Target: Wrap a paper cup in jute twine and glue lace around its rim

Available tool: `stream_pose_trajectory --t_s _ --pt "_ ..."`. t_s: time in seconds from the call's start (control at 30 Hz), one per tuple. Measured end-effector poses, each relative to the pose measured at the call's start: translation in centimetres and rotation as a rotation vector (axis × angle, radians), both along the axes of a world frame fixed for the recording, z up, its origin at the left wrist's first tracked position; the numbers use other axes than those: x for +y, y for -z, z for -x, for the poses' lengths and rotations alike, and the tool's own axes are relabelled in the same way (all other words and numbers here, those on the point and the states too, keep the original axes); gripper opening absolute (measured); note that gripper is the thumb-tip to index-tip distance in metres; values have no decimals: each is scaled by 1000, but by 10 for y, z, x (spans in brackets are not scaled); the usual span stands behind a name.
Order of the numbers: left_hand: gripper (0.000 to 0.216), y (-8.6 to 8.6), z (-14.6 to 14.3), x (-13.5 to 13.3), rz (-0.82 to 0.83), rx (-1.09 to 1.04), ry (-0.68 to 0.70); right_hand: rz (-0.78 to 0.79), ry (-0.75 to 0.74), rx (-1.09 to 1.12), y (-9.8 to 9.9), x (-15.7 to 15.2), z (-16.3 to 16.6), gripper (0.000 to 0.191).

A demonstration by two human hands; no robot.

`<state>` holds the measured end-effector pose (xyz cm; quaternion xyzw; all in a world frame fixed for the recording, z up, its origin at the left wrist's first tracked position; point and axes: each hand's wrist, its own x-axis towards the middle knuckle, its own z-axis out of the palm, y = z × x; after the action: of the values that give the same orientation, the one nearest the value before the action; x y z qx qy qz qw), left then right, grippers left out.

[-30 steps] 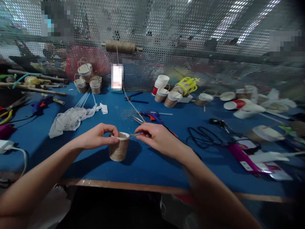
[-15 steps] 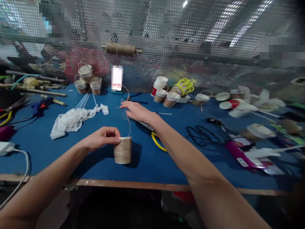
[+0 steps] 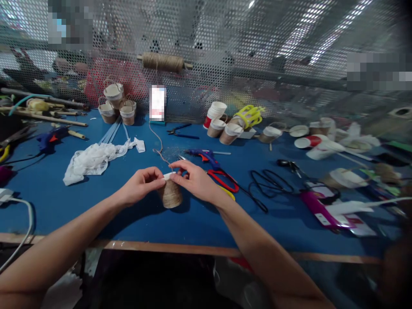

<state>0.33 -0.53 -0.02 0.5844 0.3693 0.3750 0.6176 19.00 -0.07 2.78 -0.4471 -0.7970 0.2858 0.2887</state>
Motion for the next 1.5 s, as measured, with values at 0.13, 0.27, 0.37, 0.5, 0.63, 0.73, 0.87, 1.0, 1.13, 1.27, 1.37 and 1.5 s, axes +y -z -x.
stream_pose_trajectory --t_s 0.13,0.27,0.37,0.5,0.63,0.73,0.87,1.0,1.13,1.27,1.37,1.5 --pt "21 3 -1 0 -100 79 26 -2 -49 79 4 -2 1 13" --pt "17 -3 3 2 -228 236 102 3 -61 60 3 -3 -1 18" --pt "15 -13 6 4 -264 341 190 16 -72 34 1 -3 -3 17" --pt "18 -25 8 7 -277 443 258 1 -104 23 0 -3 -3 17" --pt "19 -33 6 9 -286 514 303 -35 -127 -8 0 -4 0 16" --pt "17 -35 6 11 -288 532 328 1 -53 -23 -6 -1 -8 13" --pt "20 -30 5 12 -288 487 292 4 342 -124 -12 21 -42 20" --pt "22 -19 0 14 -254 385 150 64 601 -241 2 52 -81 19" --pt "23 -5 -4 16 -242 310 69 181 613 -290 26 76 -94 26" --pt "23 6 -1 16 -266 298 26 223 616 -232 34 87 -89 28" --pt "23 7 3 15 -273 313 12 217 634 -130 27 82 -85 28" --pt "22 5 5 14 -287 324 -6 191 575 90 11 53 -75 23"
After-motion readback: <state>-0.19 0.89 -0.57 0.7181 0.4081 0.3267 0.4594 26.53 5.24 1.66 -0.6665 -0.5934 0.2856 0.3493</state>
